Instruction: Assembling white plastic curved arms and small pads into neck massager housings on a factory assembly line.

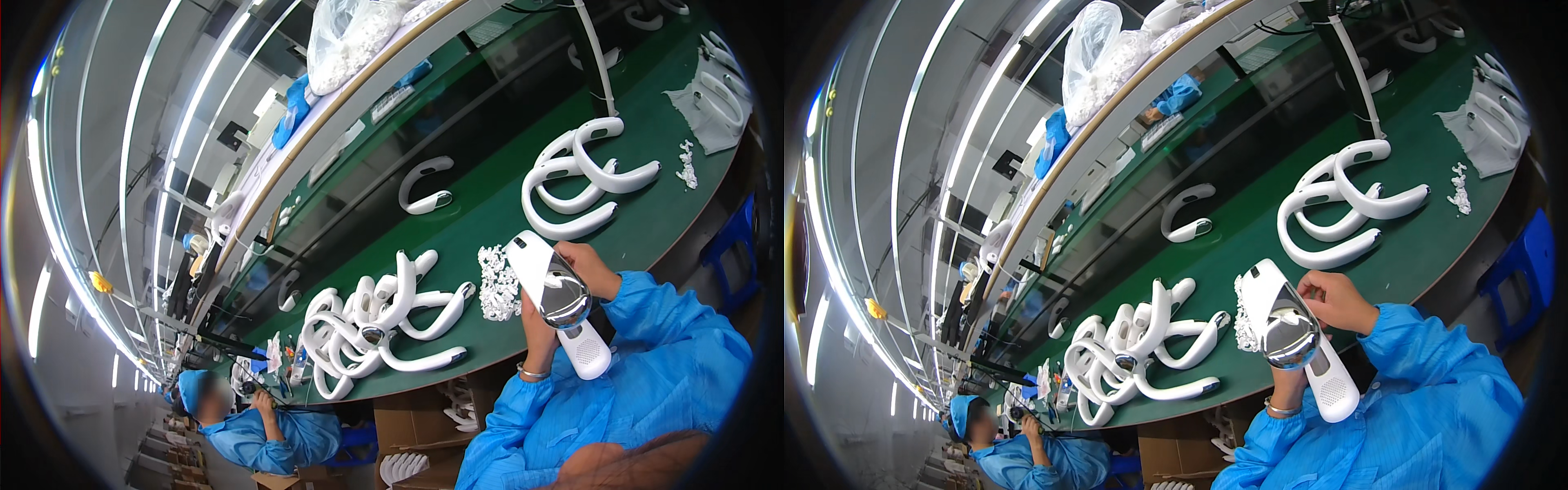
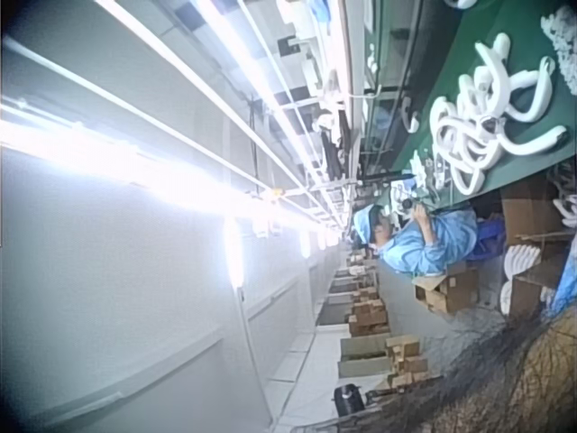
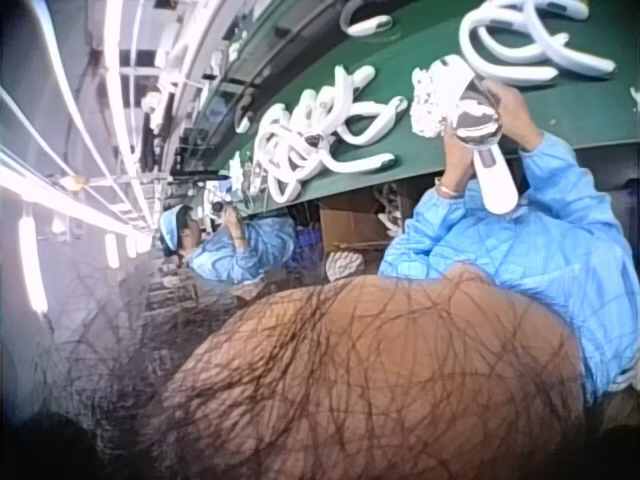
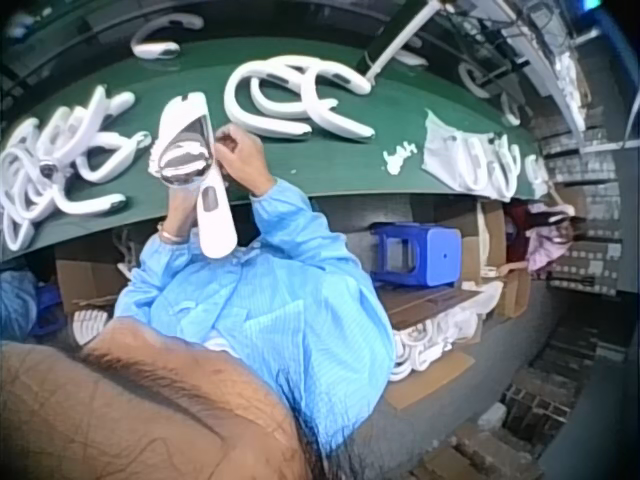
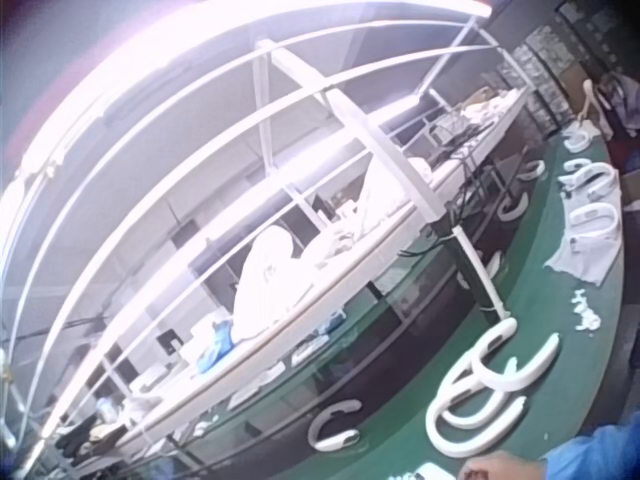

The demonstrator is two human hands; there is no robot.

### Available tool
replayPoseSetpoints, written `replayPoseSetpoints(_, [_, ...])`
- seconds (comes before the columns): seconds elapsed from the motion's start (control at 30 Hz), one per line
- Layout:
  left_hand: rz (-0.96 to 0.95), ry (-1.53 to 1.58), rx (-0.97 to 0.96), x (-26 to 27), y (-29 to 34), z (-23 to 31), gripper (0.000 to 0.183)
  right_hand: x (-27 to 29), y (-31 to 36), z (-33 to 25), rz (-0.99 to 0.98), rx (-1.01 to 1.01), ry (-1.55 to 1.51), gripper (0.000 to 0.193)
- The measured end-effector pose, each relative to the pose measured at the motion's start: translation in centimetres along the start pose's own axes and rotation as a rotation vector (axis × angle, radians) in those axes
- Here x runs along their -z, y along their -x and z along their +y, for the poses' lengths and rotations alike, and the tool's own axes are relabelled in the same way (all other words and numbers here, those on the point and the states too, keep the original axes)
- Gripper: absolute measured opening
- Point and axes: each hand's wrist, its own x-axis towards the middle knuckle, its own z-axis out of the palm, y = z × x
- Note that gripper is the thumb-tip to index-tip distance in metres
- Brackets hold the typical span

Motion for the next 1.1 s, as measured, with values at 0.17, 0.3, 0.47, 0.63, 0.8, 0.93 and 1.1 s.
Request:
replayPoseSetpoints(0.17, [-0.034,-0.183,-0.061,1.0,-0.1,-2.1,0.037,0.3,0.5,-0.3,-0.172,-0.067,-0.153,0.035])
replayPoseSetpoints(0.3, [0.025,-0.344,-0.131,0.6,-0.4,-1.8,0.036,-0.9,0.3,0.7,-0.115,-0.072,-0.198,0.026])
replayPoseSetpoints(0.47, [0.014,-0.543,0.068,-4.4,-5.3,3.3,0.025,2.9,-0.9,-1.4,-0.046,-0.278,-0.12,0.026])
replayPoseSetpoints(0.63, [0.046,-0.431,0.024,-2.3,-19.6,6.3,0.024,8.4,1.2,-2.1,-0.063,-0.138,0.001,0.028])
replayPoseSetpoints(0.8, [0.182,-0.564,-0.024,2.6,-39.9,8.1,0.029,18.2,4.4,-1.9,0.396,-0.295,0.08,0.012])
replayPoseSetpoints(0.93, [0.294,-0.745,0.179,-0.4,-48.5,5.4,0.034,28.9,4.5,4.5,0.85,-0.131,0.518,0.011])
replayPoseSetpoints(1.1, [0.301,-1.117,0.016,4.9,-58.2,4.0,0.024,37.5,-0.2,9.0,0.734,-0.077,1.187,0.026])
